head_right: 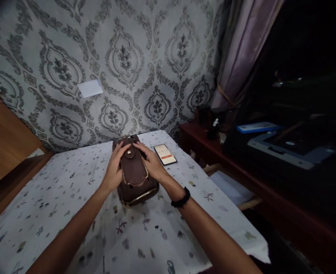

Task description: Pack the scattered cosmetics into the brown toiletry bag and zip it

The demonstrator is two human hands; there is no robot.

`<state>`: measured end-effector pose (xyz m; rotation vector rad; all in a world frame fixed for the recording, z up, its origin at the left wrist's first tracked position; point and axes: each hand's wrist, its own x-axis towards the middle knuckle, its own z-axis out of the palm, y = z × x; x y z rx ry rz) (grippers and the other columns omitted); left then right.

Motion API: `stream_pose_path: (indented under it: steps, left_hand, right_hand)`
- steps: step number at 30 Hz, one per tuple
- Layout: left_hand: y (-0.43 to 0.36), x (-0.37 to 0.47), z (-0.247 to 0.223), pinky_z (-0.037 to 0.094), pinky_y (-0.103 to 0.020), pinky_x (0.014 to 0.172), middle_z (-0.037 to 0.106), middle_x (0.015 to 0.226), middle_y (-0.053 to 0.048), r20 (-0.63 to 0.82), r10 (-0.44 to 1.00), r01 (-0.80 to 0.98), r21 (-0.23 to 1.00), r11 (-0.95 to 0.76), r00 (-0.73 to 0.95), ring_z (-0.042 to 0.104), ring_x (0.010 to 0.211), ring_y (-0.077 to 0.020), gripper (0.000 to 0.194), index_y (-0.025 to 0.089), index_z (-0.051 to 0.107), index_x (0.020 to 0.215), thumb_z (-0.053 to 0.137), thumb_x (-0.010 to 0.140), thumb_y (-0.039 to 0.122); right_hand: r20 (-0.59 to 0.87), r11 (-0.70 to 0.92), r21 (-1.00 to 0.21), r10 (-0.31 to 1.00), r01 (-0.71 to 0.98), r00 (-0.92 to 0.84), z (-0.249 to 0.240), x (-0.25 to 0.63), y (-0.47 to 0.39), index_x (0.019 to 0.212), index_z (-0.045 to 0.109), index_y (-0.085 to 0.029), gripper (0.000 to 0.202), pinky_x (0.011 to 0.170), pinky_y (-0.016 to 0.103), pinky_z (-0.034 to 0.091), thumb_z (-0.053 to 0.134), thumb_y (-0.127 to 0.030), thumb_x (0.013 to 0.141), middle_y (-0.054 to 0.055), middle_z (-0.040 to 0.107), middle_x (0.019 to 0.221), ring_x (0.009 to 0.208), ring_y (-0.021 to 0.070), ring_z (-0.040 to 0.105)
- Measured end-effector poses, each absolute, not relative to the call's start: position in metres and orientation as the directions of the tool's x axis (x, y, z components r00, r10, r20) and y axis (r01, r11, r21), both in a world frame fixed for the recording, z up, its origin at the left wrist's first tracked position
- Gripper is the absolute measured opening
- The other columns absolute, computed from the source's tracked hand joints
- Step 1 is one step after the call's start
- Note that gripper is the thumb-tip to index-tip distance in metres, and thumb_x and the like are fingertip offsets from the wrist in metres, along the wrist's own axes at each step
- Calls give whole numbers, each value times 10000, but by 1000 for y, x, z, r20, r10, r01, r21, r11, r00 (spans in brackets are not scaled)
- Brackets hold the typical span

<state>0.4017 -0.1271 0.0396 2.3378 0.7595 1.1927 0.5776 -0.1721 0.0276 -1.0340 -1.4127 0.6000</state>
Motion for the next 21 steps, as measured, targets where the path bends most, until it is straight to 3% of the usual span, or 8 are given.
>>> stream_pose_path:
  steps: [9,21]
  left_hand:
    - [-167,386,25,196,-560,1212,194,1660,-91,623,549,332,439,-835,557,123,1538,-344,685,296,328,1525,555,879,297]
    - [-177,384,16,205,-609,1190,181,1658,-113,653,483,381,305,-873,583,115,1531,-380,725,289,241,1564,533,905,353]
  right_hand:
    - [529,445,-826,824,347,202,9,569,-194,1343,630,-304,440,1234,475,214,540,-464,943,54,444,1559,1471,246,352]
    - [518,438,-844,816,310,257,0,565,-199,1350,621,-331,490,1241,479,187,462,-584,962,31,429,1569,1481,239,329]
